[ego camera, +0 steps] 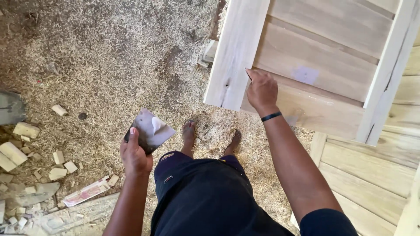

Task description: Sand and scrape a wooden door frame to prepare it for finishing.

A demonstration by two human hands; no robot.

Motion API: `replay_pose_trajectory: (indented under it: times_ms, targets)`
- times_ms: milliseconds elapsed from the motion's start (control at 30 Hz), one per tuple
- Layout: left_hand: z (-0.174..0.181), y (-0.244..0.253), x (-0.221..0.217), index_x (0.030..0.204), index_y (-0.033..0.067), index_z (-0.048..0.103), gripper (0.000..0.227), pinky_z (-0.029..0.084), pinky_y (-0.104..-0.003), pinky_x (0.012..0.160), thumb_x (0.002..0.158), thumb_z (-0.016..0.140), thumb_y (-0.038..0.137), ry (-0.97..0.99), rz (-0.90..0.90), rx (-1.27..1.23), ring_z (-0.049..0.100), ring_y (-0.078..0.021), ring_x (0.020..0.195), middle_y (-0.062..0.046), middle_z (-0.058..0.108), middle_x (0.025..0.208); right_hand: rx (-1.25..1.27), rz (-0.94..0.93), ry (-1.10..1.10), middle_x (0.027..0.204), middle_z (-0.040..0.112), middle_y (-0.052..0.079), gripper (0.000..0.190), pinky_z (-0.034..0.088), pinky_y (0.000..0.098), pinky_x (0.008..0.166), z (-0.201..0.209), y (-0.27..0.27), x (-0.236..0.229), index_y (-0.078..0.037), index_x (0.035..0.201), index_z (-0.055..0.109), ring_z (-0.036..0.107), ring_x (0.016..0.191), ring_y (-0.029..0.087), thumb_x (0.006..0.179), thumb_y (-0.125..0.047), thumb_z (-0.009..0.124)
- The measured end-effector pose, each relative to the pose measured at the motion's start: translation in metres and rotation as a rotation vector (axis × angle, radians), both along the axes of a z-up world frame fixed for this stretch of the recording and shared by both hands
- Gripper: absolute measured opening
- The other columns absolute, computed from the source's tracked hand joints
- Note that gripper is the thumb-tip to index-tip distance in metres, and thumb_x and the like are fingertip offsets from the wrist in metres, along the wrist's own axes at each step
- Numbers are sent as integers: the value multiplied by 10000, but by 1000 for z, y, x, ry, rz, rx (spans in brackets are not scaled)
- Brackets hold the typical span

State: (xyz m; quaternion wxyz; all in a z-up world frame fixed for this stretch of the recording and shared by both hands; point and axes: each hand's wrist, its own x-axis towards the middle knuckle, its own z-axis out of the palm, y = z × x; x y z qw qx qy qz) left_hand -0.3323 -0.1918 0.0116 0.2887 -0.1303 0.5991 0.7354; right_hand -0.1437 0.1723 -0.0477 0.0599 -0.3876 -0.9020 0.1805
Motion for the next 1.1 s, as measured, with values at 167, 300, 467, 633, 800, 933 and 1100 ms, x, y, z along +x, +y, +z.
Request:
replay_pose_trajectory:
  times_ms: [167, 300, 467, 633, 800, 933, 1100]
  targets:
    - [-1, 4, -1, 1293, -59, 535, 523, 553, -533, 1066, 974, 665, 334, -3, -15, 14, 668, -359, 1190, -192, 657, 1257, 77, -51, -53, 1235, 719, 75, 454, 509, 467, 873, 4, -15, -10, -141, 1257, 722, 631, 1055, 330, 842, 2, 604]
    - [-5, 5, 4, 1279, -55, 544, 496, 566, -517, 1050, 977, 663, 320, -13, -33, 21, 680, -347, 1168, -185, 665, 1241, 188, 12, -31, 1263, 710, 61, 394, 513, 456, 839, -6, -25, -5, -114, 1284, 715, 623, 993, 321, 912, -36, 609]
    - [-23, 8, 6, 1270, -48, 574, 442, 557, -478, 1039, 1006, 658, 297, -10, -45, 126, 680, -314, 1143, -162, 678, 1225, 150, 68, -77, 1286, 695, 74, 331, 534, 412, 809, -4, -46, 15, -124, 1307, 700, 633, 953, 282, 1000, -92, 580]
    - [-11, 14, 7, 1262, -36, 593, 420, 561, -460, 1019, 1006, 653, 291, -12, -38, 198, 688, -296, 1115, -147, 688, 1213, 137, 203, -138, 1236, 722, 88, 417, 569, 412, 793, 9, -32, 39, -102, 1311, 678, 668, 934, 299, 905, -104, 585]
    - [-13, -4, 3, 1259, -42, 583, 413, 567, -472, 1005, 1016, 640, 288, -43, 34, 139, 692, -297, 1103, -147, 683, 1200, -213, -374, -150, 1091, 743, 147, 407, 561, 484, 859, 3, 9, 35, -189, 1315, 688, 716, 969, 347, 939, -149, 536]
    - [-16, -15, 4, 1270, -49, 576, 422, 569, -479, 1016, 1022, 632, 289, -28, 70, 125, 695, -303, 1111, -152, 681, 1206, -221, -393, -88, 1081, 737, 157, 390, 538, 495, 878, 5, 9, -5, -229, 1216, 760, 692, 1001, 376, 876, -166, 581]
    - [-17, -17, 12, 1276, -47, 577, 435, 572, -483, 1015, 1011, 632, 294, -14, 85, 144, 702, -300, 1108, -152, 687, 1209, -70, -76, -73, 1129, 742, 125, 349, 546, 462, 892, -6, 6, -7, -216, 1219, 761, 692, 1007, 338, 903, -139, 633]
